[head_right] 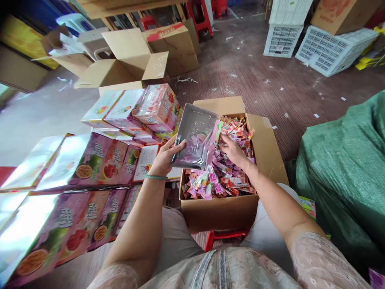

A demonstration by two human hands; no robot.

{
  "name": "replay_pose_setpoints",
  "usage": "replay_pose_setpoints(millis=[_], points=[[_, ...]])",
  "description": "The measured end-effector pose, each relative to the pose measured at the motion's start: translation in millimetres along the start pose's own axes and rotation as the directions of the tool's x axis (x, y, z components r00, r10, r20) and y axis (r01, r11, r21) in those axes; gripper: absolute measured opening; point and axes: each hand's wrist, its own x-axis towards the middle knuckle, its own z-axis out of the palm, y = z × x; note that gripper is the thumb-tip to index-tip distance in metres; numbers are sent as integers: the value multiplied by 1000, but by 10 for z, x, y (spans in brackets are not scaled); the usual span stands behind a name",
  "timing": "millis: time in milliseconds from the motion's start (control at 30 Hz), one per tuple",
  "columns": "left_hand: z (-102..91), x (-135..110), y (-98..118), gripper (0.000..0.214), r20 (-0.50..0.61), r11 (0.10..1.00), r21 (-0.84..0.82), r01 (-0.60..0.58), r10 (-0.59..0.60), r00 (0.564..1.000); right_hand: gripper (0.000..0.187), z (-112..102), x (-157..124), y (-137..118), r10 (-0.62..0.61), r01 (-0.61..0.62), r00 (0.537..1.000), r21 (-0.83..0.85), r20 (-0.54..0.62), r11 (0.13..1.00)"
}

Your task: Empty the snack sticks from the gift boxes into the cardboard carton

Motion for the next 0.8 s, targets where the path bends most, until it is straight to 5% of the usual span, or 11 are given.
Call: replay_pose_setpoints(millis=[100, 233, 500, 600, 800], points=[[-59, -24, 30, 74, -16, 995, -97, 18, -20, 1000, 44, -13, -8, -1, -210, 211, 977, -368, 42, 905], [-58, -26, 0, 63, -4, 986, -154, 59, -61, 998, 65, -2, -49, -50, -349, 366, 925, -608, 152, 704], [217, -114, -73, 81, 248, 995, -81, 62, -40, 968, 111, 85, -189, -146, -195, 409, 913, -822, 359, 396], [326, -150, -90, 85, 304, 1000, -5, -5, 6, 953, 115, 120, -220, -59, -95, 383, 922, -850, 375, 361], [408, -175, -94, 84, 333, 987, 76, -140, 107, 937, 92, 140, -235, -54, -11, 374, 912, -821, 410, 432]])
